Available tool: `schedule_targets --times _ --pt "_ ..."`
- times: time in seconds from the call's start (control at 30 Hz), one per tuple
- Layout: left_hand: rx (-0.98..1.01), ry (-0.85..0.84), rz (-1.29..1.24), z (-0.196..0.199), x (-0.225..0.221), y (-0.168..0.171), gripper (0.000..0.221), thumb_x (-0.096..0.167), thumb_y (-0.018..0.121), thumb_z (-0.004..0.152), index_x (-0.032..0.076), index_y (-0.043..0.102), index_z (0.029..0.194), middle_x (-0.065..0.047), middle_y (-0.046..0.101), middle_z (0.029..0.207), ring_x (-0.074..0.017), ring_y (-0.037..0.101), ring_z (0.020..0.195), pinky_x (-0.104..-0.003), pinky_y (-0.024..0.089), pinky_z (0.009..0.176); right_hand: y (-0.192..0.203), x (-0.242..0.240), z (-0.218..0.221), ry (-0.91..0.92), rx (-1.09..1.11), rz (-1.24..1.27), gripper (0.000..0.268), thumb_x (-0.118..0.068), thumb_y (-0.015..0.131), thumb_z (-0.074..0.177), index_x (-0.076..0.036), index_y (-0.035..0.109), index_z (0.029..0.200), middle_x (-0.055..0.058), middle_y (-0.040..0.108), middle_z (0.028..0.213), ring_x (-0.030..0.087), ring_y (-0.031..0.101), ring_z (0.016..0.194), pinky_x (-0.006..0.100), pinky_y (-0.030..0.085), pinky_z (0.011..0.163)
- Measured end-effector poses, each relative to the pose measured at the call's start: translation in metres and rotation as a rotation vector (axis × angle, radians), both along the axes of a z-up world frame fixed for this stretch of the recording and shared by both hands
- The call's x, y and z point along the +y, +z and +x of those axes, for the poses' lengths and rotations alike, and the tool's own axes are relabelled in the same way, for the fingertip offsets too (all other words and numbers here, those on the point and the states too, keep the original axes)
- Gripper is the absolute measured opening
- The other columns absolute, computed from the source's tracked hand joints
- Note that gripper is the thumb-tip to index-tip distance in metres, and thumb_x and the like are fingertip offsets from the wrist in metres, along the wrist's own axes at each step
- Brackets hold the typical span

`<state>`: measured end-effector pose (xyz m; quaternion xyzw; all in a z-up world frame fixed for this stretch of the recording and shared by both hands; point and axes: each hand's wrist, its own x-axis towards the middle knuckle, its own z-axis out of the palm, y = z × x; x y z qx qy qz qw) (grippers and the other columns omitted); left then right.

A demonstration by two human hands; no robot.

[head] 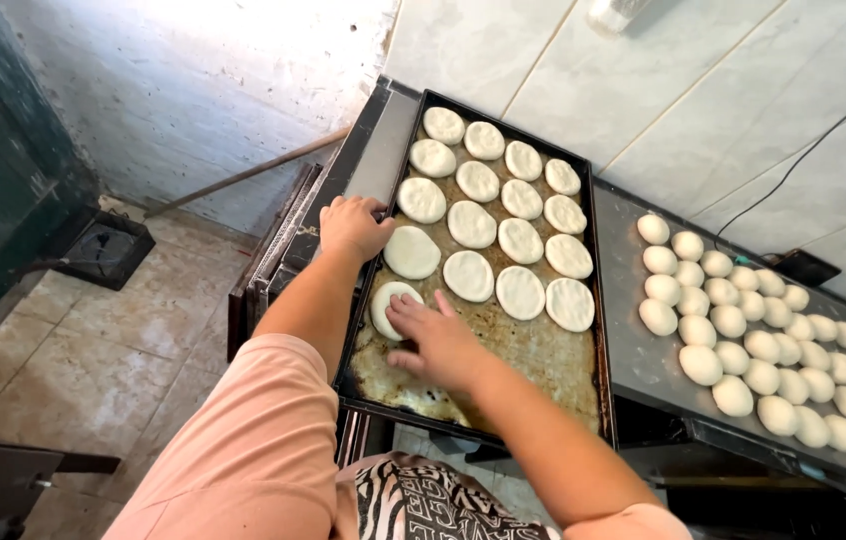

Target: Shaping and arranging dough balls on a baking tray

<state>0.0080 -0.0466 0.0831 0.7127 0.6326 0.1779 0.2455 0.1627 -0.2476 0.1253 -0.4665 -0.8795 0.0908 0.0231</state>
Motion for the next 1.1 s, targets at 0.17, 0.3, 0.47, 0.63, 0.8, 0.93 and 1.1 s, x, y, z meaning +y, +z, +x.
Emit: schedule_targets --times 0.17,0.3,0.47,0.63,0.8,0.93,1.1 --pt "0.029 -0.003 -0.010 0.001 0.001 -0.006 0.051 0.060 0.047 0.089 0.036 0.068 0.128 0.008 0.067 0.124 -0.0180 0.052 0.124 -0.035 0.038 0.104 -0.001 0.010 -0.007 -0.041 0.057 0.012 0.080 -0.065 0.047 0.098 -0.006 0.046 0.151 0.020 0.053 0.152 0.033 0.047 0.144 0.068 0.016 0.121" --pt "0.011 -0.007 -0.011 0.001 0.000 -0.008 0.051 0.060 0.049 0.087 0.037 0.068 0.127 0.009 0.067 0.120 -0.0177 0.052 0.123 -0.035 0.038 0.105 -0.028 0.031 0.005 -0.093 0.057 0.020 0.090 -0.072 0.048 0.093 -0.005 0.043 0.153 0.017 0.047 0.157 0.031 0.043 0.147 0.063 0.017 0.124" --pt "0.017 0.015 -0.025 0.003 0.006 -0.001 0.050 0.059 0.049 0.088 0.036 0.068 0.127 0.008 0.068 0.121 -0.0181 0.053 0.123 -0.035 0.039 0.104 -0.013 0.037 -0.002 -0.082 0.094 0.006 0.081 -0.067 0.048 0.097 -0.006 0.049 0.150 0.016 0.052 0.153 0.031 0.045 0.145 0.065 0.017 0.123" --pt "0.067 -0.016 0.024 -0.001 -0.009 0.012 0.049 0.058 0.049 0.088 0.037 0.071 0.126 0.006 0.071 0.123 -0.0225 0.056 0.125 -0.039 0.042 0.105 -0.014 0.022 -0.005 -0.002 0.035 0.036 0.073 -0.064 0.048 0.099 -0.010 0.052 0.147 0.015 0.060 0.146 0.029 0.051 0.142 0.068 0.020 0.121" --pt "0.017 -0.002 -0.016 0.001 -0.001 -0.007 0.052 0.060 0.047 0.088 0.036 0.069 0.128 0.007 0.069 0.125 -0.0200 0.053 0.128 -0.037 0.039 0.105 -0.045 -0.010 -0.012 0.057 0.127 0.060 0.057 -0.049 0.051 0.103 -0.011 0.056 0.146 0.015 0.059 0.147 0.034 0.052 0.139 0.067 0.022 0.119" --pt "0.022 -0.004 0.006 -0.001 -0.005 0.003 0.050 0.057 0.048 0.088 0.035 0.070 0.127 0.006 0.069 0.123 -0.0209 0.054 0.127 -0.037 0.039 0.104 -0.019 -0.011 -0.011 0.048 0.268 0.025 0.053 -0.041 0.044 0.107 -0.010 0.050 0.150 0.015 0.061 0.145 0.035 0.054 0.137 0.072 0.012 0.118" --pt "0.002 -0.005 -0.008 0.001 -0.002 -0.002 0.051 0.058 0.048 0.086 0.036 0.069 0.127 0.007 0.069 0.123 -0.0204 0.053 0.126 -0.037 0.038 0.105 -0.016 -0.032 -0.017 0.057 0.288 0.025 0.053 -0.040 0.049 0.106 -0.007 0.053 0.148 0.018 0.057 0.148 0.036 0.050 0.139 0.069 0.011 0.119"
